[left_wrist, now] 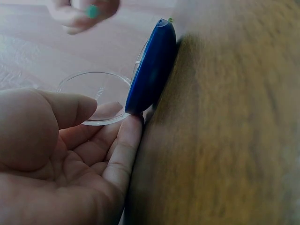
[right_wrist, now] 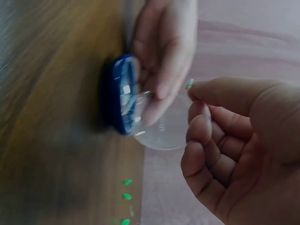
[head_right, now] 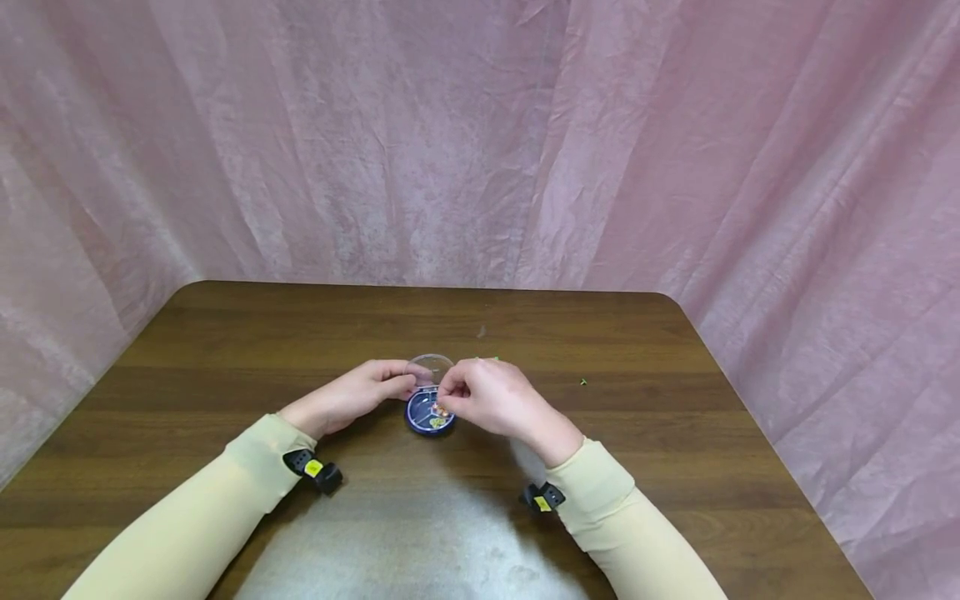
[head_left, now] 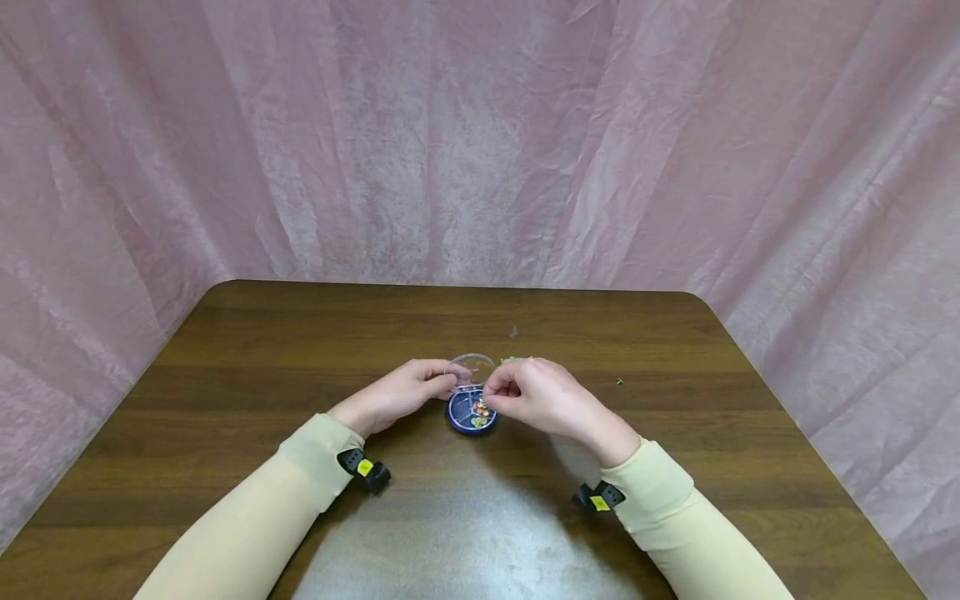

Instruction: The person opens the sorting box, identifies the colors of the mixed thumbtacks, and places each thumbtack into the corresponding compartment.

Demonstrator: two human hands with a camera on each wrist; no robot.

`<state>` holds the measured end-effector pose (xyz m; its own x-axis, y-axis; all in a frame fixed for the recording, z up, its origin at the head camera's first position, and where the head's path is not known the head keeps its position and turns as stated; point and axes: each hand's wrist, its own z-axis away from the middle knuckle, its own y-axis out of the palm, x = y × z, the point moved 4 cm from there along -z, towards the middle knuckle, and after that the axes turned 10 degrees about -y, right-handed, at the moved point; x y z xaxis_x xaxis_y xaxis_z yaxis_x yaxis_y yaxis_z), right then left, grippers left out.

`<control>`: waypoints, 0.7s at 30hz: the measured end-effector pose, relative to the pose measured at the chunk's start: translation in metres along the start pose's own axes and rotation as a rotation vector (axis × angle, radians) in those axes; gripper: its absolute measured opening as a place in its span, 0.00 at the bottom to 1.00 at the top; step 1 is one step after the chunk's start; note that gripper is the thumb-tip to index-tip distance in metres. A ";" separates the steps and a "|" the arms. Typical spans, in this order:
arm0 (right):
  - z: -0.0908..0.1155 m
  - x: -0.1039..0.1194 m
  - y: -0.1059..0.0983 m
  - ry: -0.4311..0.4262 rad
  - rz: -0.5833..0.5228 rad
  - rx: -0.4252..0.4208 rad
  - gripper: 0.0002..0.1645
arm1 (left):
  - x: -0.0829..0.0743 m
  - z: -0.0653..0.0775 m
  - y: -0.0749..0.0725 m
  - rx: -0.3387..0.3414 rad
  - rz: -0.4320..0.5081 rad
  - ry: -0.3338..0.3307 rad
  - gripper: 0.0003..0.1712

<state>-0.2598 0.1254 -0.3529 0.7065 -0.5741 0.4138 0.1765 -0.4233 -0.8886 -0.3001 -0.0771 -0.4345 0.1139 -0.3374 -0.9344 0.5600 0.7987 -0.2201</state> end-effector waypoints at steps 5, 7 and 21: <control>-0.001 -0.002 0.012 -0.052 0.137 0.032 0.05 | -0.001 0.000 0.000 -0.006 -0.007 -0.008 0.22; -0.001 -0.002 0.016 -0.073 0.172 0.031 0.06 | -0.001 0.000 0.000 -0.008 -0.008 -0.009 0.22; 0.001 -0.002 0.030 -0.134 0.270 0.055 0.04 | 0.000 0.000 0.000 -0.007 -0.001 -0.012 0.21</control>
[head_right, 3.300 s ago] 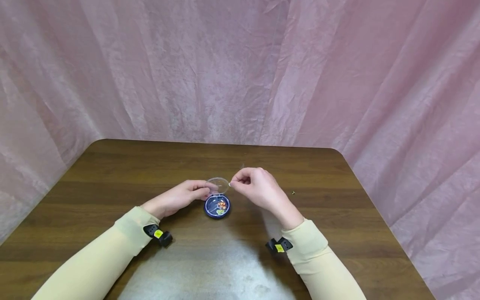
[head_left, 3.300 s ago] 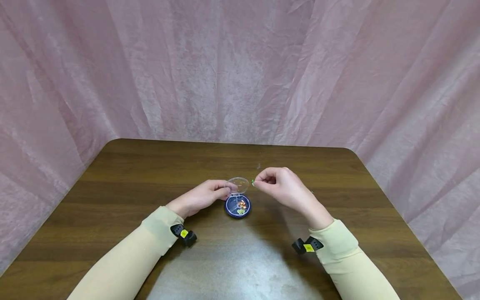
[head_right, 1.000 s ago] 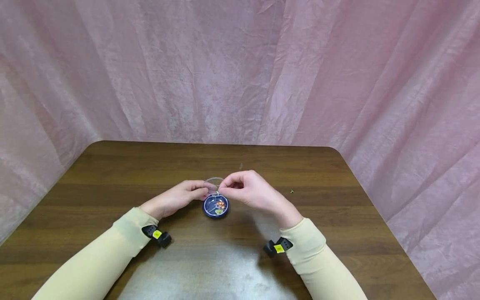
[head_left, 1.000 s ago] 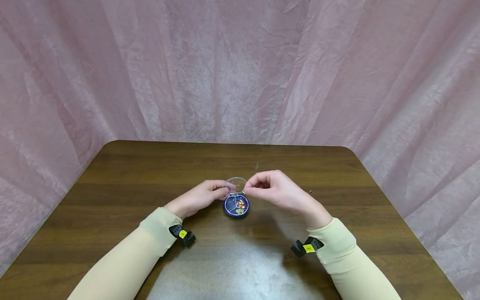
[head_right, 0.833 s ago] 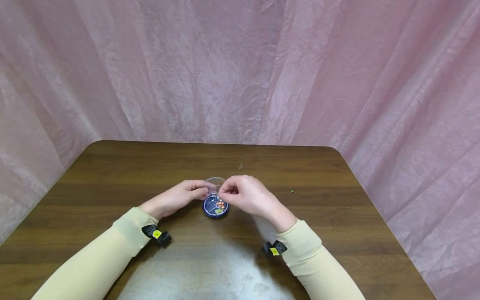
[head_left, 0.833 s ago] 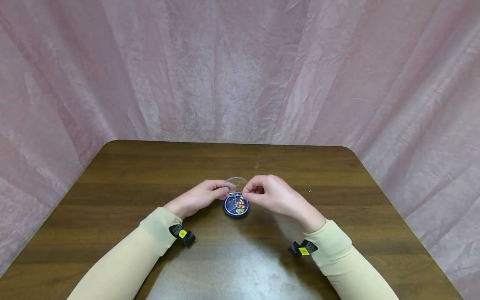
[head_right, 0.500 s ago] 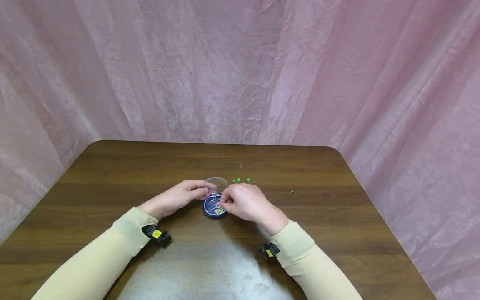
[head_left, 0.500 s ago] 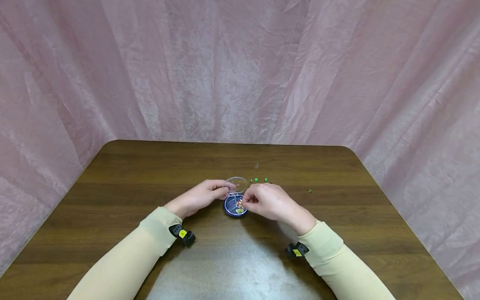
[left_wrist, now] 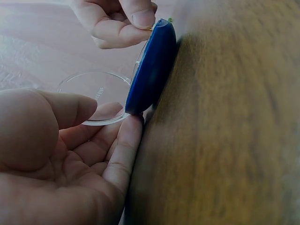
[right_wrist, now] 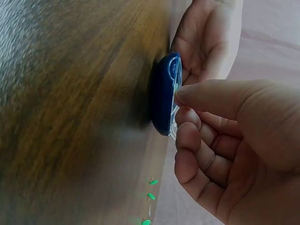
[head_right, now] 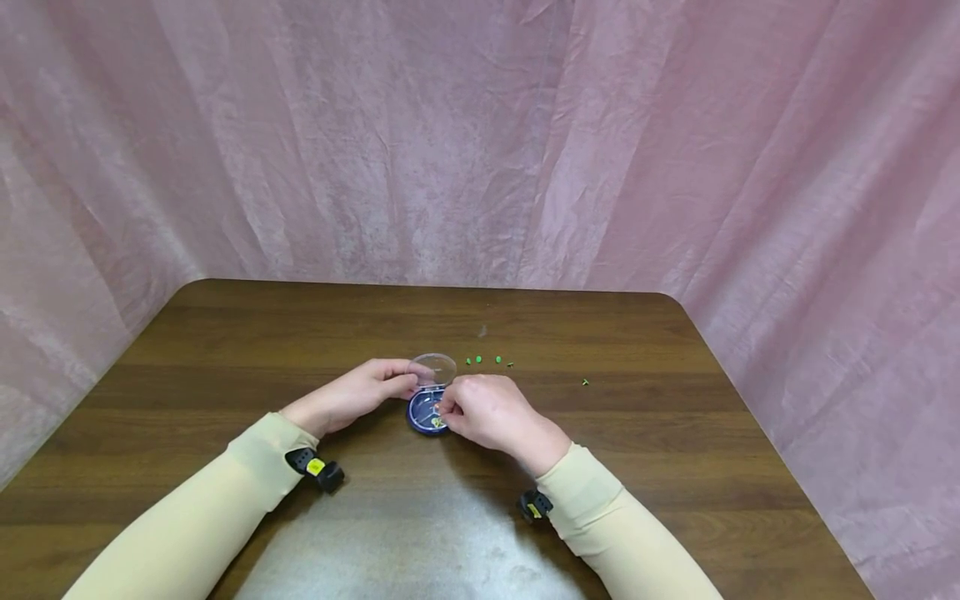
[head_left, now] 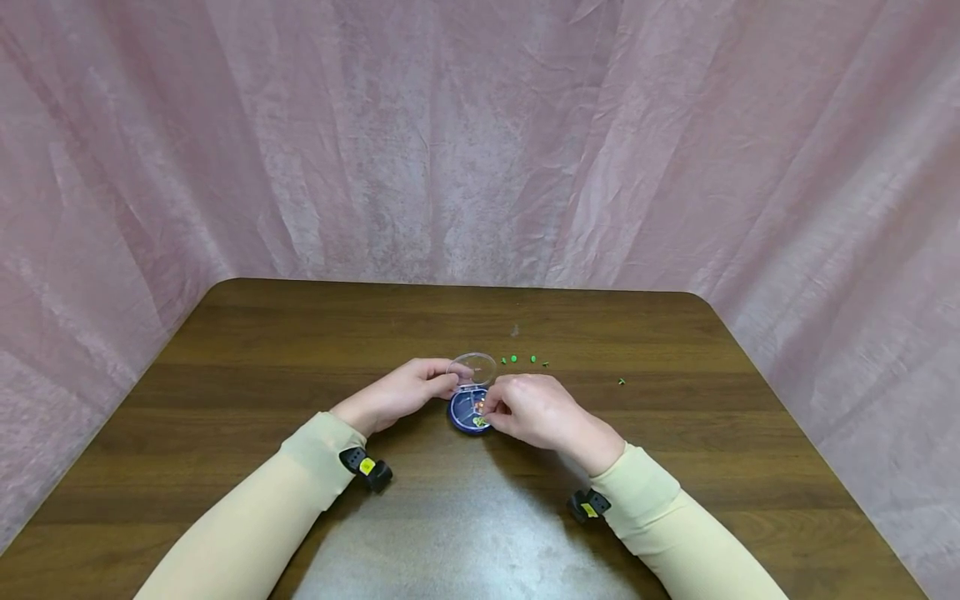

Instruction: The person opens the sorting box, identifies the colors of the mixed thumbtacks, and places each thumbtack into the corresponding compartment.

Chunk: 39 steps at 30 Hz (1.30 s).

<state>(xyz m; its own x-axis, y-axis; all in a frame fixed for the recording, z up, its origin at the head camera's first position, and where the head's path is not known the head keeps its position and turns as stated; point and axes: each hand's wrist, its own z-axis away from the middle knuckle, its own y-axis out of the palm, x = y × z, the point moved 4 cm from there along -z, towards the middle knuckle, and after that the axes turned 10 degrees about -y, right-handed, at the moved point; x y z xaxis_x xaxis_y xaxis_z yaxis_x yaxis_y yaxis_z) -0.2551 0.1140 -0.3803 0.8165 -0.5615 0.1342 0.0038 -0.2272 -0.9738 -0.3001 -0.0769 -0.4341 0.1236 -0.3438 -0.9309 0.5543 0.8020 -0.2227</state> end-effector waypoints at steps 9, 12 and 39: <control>-0.001 0.001 0.001 -0.018 0.053 -0.052 0.05 | -0.001 -0.001 0.000 -0.002 0.003 0.004 0.21; -0.001 0.001 0.001 -0.028 0.069 -0.063 0.06 | -0.001 -0.001 -0.001 0.000 0.007 0.005 0.21; 0.025 -0.029 -0.024 0.099 0.065 -0.035 0.06 | 0.002 0.001 -0.001 -0.010 -0.010 0.003 0.20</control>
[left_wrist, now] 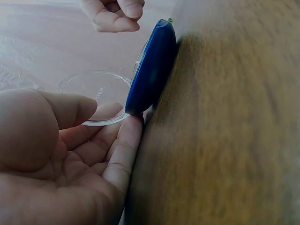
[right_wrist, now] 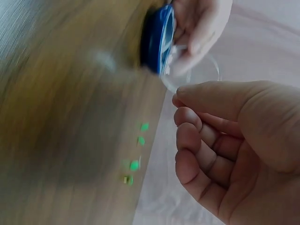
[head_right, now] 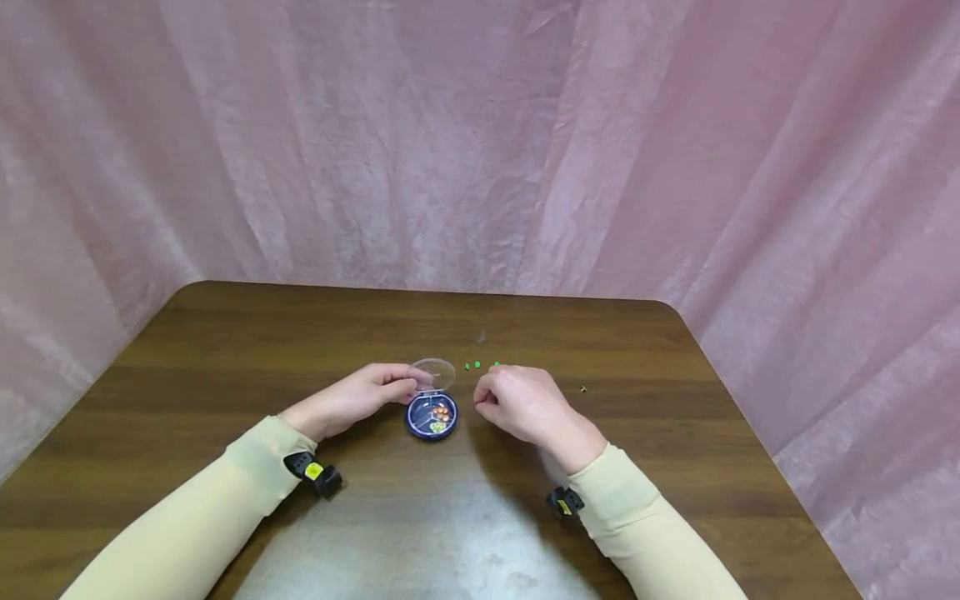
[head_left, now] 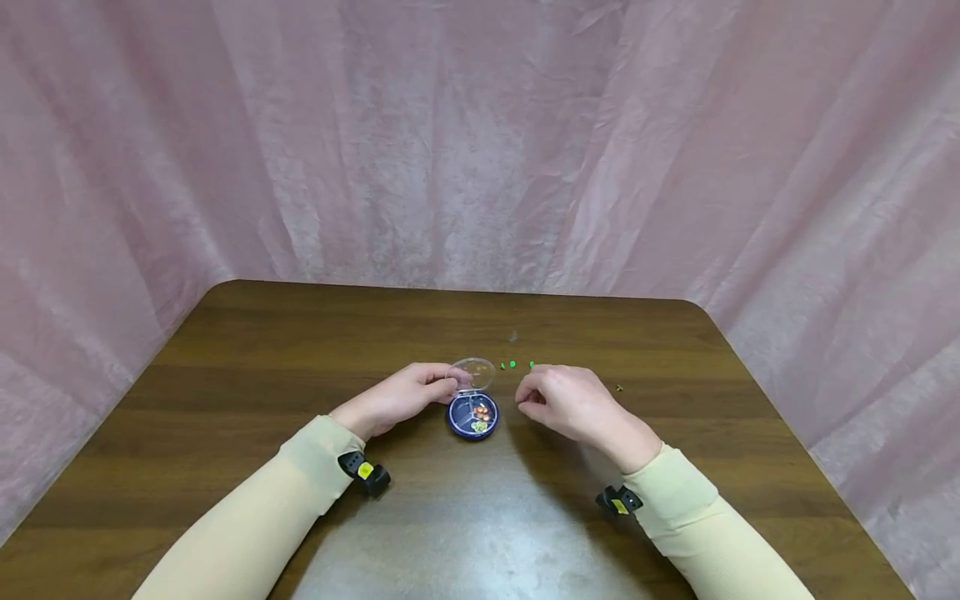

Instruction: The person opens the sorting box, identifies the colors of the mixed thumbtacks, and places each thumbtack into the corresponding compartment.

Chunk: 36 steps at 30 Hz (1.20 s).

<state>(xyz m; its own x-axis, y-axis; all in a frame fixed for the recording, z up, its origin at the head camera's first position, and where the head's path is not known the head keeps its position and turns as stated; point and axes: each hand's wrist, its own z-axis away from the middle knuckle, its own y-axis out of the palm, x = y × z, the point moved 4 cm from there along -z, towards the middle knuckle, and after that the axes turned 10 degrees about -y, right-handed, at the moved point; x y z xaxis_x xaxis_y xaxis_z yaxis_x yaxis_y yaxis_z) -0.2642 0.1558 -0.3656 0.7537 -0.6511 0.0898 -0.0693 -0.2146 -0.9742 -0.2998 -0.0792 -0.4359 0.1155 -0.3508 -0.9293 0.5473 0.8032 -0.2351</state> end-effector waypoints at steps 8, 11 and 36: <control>0.019 -0.035 -0.015 0.114 0.057 -0.038 0.04 | -0.005 -0.002 0.001 -0.009 -0.010 -0.008 0.19; 0.024 -0.047 -0.017 0.156 0.080 -0.028 0.03 | -0.005 -0.001 0.001 -0.003 -0.010 -0.005 0.19; 0.069 -0.118 -0.013 0.339 0.172 0.114 0.07 | -0.005 -0.002 -0.002 0.000 -0.014 -0.009 0.20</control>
<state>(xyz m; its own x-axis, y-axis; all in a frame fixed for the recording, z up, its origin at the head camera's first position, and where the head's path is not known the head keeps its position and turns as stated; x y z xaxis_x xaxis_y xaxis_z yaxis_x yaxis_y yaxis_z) -0.3076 0.2854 -0.3779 0.4779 -0.8778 -0.0320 -0.0883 -0.0117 -0.9960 -0.3031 -0.0782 -0.4316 0.1154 -0.3664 -0.9233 0.5487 0.7983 -0.2482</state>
